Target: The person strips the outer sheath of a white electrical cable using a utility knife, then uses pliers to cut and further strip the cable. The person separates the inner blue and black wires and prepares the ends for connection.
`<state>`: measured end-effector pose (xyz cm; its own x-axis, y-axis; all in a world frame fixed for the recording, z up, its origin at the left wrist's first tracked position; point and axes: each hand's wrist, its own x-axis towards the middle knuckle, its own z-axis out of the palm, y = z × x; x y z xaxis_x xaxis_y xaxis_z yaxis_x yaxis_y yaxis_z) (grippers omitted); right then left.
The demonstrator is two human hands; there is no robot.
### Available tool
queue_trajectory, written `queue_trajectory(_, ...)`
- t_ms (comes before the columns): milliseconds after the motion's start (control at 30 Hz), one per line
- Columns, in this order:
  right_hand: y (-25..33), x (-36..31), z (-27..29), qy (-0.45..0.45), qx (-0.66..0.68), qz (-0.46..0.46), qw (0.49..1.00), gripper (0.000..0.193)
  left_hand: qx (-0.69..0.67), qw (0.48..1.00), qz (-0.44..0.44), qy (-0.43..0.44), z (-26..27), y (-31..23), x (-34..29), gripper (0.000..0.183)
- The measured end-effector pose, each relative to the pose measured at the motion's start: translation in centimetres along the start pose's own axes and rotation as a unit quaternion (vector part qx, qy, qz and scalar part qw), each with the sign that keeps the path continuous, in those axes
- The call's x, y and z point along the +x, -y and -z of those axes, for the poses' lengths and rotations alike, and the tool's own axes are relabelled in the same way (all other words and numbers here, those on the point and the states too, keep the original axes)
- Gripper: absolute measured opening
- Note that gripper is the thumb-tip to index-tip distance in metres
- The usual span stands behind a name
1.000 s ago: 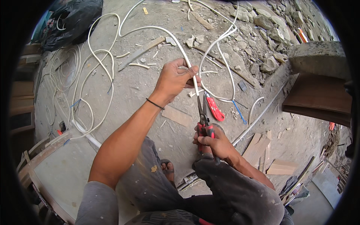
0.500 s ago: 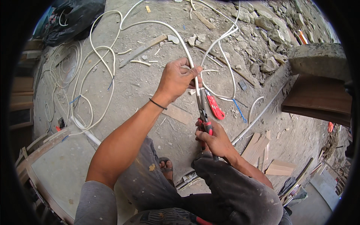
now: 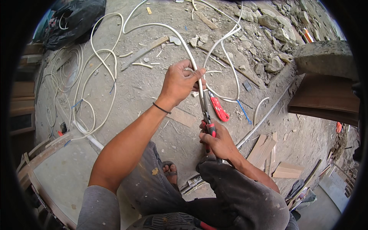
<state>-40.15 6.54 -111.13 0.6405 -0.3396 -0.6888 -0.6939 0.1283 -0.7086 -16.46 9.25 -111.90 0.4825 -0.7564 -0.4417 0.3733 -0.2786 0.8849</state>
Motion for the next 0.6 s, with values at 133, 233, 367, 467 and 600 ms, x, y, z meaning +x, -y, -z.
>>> queue_trajectory(133, 0.11, -0.03, 0.06, -0.003, -0.007, -0.011, 1.0, 0.044, 0.009, 1.0, -0.011, -0.003, 0.0, -0.03, -0.08, 0.026)
queue_trajectory(233, 0.08, 0.01, 0.04, 0.0, -0.005, -0.005, 1.0, 0.043, 0.015, 1.0, -0.015, -0.007, 0.0, 0.07, -0.12, 0.025)
queue_trajectory(367, -0.06, 0.08, -0.1, -0.004, -0.009, 0.001, 1.0, 0.043, 0.022, 0.999, -0.019, -0.015, 0.0, 0.21, -0.12, 0.026)
queue_trajectory(467, -0.11, 0.14, -0.16, -0.007, -0.016, 0.002, 1.0, 0.043, 0.022, 0.999, -0.023, -0.02, 0.02, 0.24, -0.03, 0.026)
queue_trajectory(600, -0.18, -0.1, -0.29, -0.011, -0.011, 0.002, 1.0, 0.043, 0.03, 0.999, -0.029, -0.02, 0.05, 0.25, -0.18, 0.028)
